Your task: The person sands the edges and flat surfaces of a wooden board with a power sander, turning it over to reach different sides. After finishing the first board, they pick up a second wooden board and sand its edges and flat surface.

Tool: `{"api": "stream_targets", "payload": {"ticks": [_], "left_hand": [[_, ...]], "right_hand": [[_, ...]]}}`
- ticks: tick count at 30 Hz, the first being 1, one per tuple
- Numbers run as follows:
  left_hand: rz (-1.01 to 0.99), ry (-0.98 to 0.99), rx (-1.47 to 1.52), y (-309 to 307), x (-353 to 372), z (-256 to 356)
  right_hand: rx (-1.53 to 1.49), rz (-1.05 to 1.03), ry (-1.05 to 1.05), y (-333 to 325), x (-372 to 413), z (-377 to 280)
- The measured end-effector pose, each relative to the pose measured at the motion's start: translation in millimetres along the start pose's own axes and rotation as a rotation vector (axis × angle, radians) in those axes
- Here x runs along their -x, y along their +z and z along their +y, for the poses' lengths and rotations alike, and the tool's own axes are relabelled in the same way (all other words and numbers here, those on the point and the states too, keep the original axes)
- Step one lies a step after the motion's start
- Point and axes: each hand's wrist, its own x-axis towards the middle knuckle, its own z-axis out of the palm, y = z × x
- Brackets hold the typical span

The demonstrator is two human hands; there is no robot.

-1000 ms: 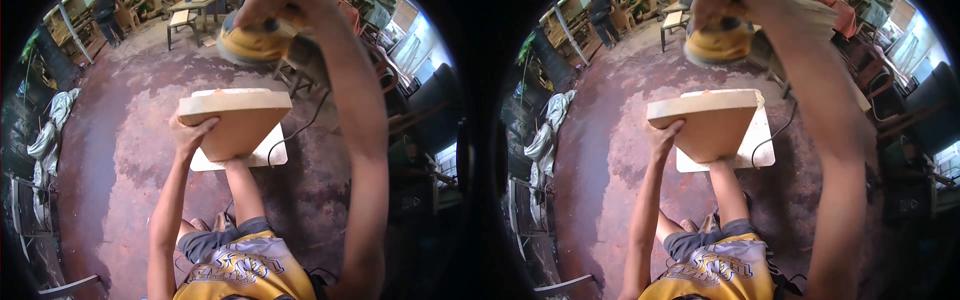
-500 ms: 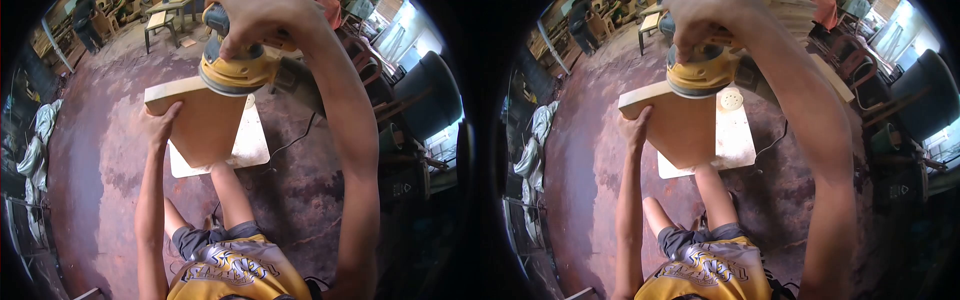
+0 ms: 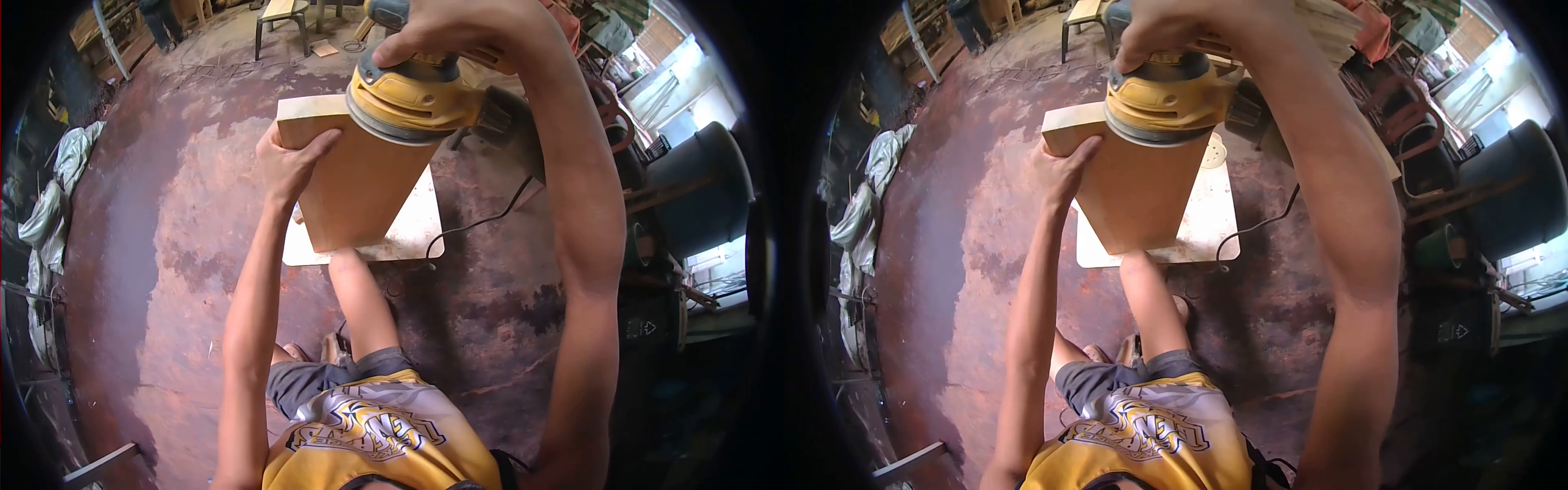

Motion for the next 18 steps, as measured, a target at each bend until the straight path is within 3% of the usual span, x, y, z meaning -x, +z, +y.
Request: {"api": "stream_targets", "payload": {"ticks": [3, 6, 8, 14, 18], "left_hand": [[-0.032, 0.027, 0.023, -2, -8, -8], [-0.025, 0.038, 0.022, 0, -10, -13], [-0.005, 0.037, 0.018, 0, -8, -13], [0.057, 0.033, -0.065, 3, -6, -7], [0.059, 0.019, -0.035, 4, -6, -6]], "right_hand": [[0.013, 0.159, -0.091, 12, -8, 24], [0.024, 0.087, -0.060, 8, -9, 32], [0.024, 0.011, 0.133, 3, -4, 27], [0.175, -0.010, 0.120, 1, 6, 50], [0.095, -0.031, 0.177, -3, 18, 56]]}}
